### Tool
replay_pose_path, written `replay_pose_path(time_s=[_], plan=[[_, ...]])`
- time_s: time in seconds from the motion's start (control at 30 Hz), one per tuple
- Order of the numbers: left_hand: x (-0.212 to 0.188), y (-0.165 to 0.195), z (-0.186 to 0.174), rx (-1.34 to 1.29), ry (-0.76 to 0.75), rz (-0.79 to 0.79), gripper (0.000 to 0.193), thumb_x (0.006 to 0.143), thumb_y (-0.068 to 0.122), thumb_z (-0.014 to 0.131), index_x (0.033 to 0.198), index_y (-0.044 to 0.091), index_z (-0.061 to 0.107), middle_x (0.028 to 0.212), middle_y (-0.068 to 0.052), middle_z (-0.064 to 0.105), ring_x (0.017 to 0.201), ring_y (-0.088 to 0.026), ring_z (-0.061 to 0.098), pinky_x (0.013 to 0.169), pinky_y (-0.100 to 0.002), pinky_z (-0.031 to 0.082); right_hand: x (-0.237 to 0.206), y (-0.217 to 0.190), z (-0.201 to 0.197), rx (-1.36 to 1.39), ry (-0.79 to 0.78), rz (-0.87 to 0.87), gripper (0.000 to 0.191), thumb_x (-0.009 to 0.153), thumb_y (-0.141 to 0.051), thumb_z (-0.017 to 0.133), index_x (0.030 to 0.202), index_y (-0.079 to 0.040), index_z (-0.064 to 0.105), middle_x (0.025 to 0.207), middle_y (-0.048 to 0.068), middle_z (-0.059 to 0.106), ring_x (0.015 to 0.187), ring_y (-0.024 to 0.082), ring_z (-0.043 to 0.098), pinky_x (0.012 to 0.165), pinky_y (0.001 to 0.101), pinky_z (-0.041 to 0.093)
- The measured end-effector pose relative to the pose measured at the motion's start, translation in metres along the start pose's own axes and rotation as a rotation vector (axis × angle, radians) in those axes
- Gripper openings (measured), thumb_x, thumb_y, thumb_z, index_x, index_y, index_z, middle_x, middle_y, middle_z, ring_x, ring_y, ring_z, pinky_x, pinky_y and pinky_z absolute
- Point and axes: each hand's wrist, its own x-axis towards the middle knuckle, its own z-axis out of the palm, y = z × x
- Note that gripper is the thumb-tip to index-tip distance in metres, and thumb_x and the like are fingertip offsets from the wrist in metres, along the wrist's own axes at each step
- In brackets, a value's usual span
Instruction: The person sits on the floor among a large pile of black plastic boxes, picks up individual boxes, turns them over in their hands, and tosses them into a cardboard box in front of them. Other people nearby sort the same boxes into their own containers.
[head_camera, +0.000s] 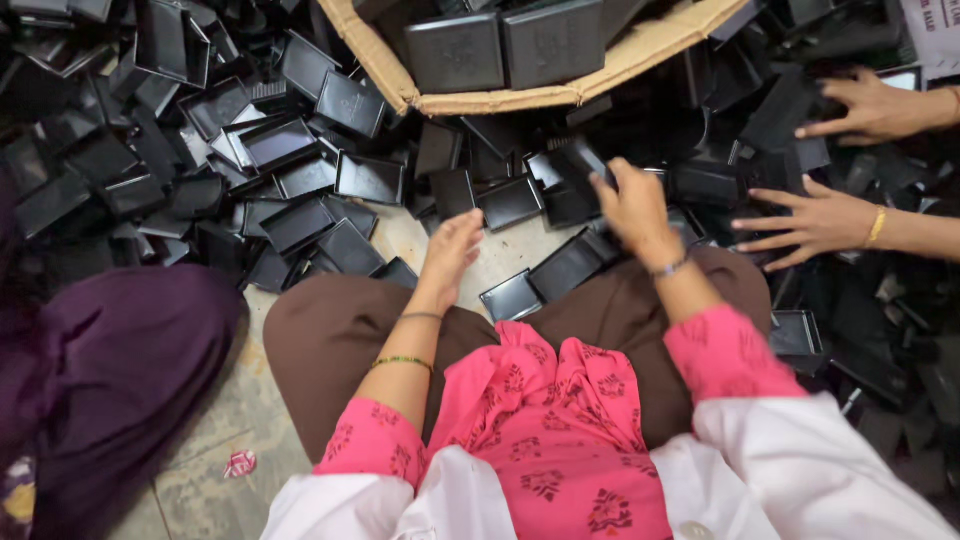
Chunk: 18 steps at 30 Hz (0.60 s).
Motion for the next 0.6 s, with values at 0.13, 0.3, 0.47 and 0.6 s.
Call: replay_pose_path(time_s=[0.13,0.3,0.47,0.6], plan=[[-0.019,0.009,0.004,-0.178,-0.346,0.047,0.055,0.094,0.031,0.07,0.141,0.013,0.05,0.127,-0.003,0.064,0.115,-0.013,0.061,0.097,-0.036,0.048,-0.047,-0.067,0.041,0.904,-0.532,0.468,0.034,0.093,-0.031,0.063,0.11,-0.001,0.064,0.086,0.003,0.071,0.069,0.014,0.07,0.054,0.0299,0.061],[-0.008,0.038,-0.014,-0.604,-0.16,0.301,0.065,0.098,0.012,0.068,0.156,0.015,0.038,0.112,-0.013,0.066,0.101,-0.024,0.066,0.096,-0.045,0.055,-0.017,-0.048,0.098,0.781,-0.4,-0.056,0.04,0.094,-0.035,0.075,0.112,0.001,0.069,0.1,0.015,0.07,0.089,0.023,0.068,0.078,0.0368,0.057],[0.003,0.031,-0.037,-0.353,0.037,0.142,0.013,0.098,0.014,0.07,0.103,0.01,0.058,0.109,-0.008,0.069,0.104,-0.027,0.069,0.088,-0.043,0.057,0.006,-0.013,0.106,-0.376,-0.079,-0.474,0.009,0.074,-0.019,0.071,0.083,-0.018,0.07,0.087,-0.001,0.068,0.096,0.021,0.071,0.094,0.0504,0.054],[0.001,0.014,-0.032,-0.1,0.091,0.026,0.015,0.103,0.027,0.068,0.102,0.012,0.066,0.108,-0.007,0.07,0.099,-0.021,0.066,0.092,-0.036,0.055,-0.018,-0.019,0.101,0.482,-0.19,0.07,0.026,0.091,-0.027,0.078,0.106,-0.007,0.068,0.098,0.009,0.072,0.09,0.025,0.072,0.08,0.0397,0.058]])
